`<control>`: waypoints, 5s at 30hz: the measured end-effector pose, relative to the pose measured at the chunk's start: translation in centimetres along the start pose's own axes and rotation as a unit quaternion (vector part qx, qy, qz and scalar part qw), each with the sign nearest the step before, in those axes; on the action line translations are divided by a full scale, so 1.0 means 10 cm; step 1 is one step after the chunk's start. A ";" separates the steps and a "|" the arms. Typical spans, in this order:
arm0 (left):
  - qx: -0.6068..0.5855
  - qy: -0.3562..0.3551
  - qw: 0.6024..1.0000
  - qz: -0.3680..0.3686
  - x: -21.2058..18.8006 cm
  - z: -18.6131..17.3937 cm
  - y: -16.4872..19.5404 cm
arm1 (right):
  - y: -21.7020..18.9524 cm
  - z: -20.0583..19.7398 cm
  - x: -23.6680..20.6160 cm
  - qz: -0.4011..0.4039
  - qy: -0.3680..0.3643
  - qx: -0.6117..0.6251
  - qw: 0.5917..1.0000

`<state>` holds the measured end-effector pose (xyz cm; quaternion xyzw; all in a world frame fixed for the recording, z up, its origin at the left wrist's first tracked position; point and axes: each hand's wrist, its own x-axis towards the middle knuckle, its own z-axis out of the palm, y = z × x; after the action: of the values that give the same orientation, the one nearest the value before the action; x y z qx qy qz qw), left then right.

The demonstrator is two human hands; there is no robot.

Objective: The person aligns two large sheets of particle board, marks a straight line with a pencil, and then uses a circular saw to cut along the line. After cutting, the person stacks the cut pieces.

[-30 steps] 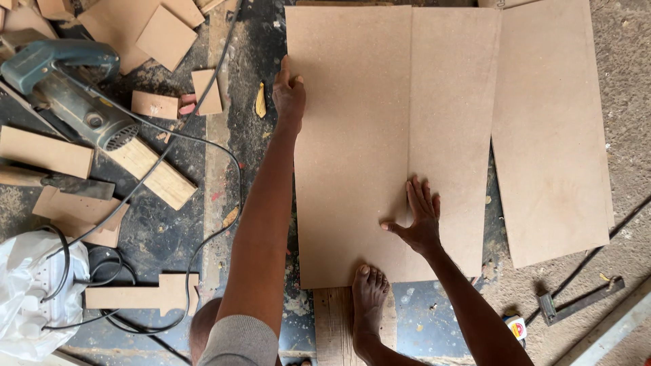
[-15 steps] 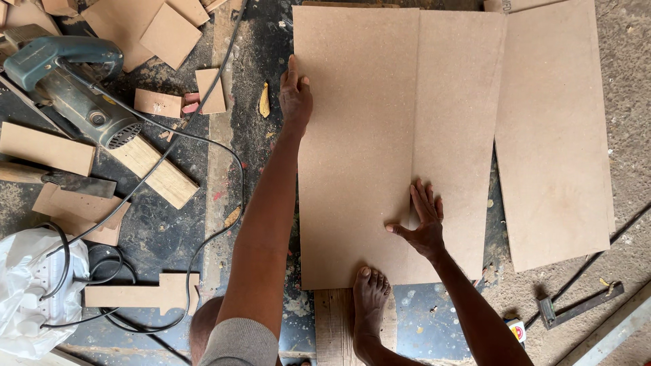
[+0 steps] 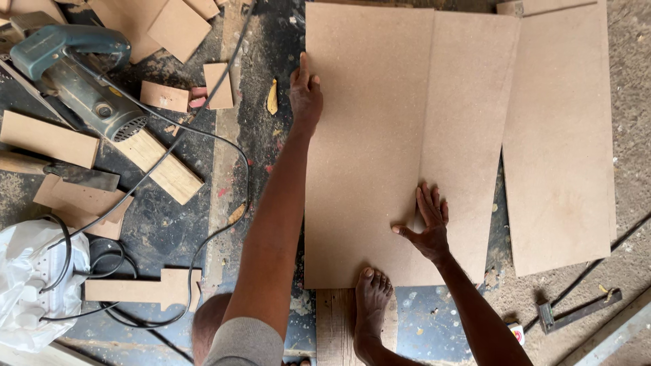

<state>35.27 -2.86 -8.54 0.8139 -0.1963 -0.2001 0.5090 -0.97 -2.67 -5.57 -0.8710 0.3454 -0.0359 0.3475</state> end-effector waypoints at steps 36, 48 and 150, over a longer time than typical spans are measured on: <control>0.199 -0.001 0.971 -0.131 -4.17 -0.80 -1.21 | 0.33 0.35 -0.38 0.003 -0.049 -0.089 0.995; 0.118 -0.020 0.952 -0.282 -4.42 -0.96 -1.36 | 0.31 0.71 -1.15 -0.004 0.062 -0.043 0.997; 0.316 -0.079 0.941 -0.091 1.02 0.29 0.38 | 0.17 -0.48 1.93 0.240 0.103 0.280 0.924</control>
<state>41.91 -11.94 -7.60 0.9288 -0.2140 -0.2370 0.1878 11.29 -18.44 -6.39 -0.6207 0.5537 -0.1359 0.5382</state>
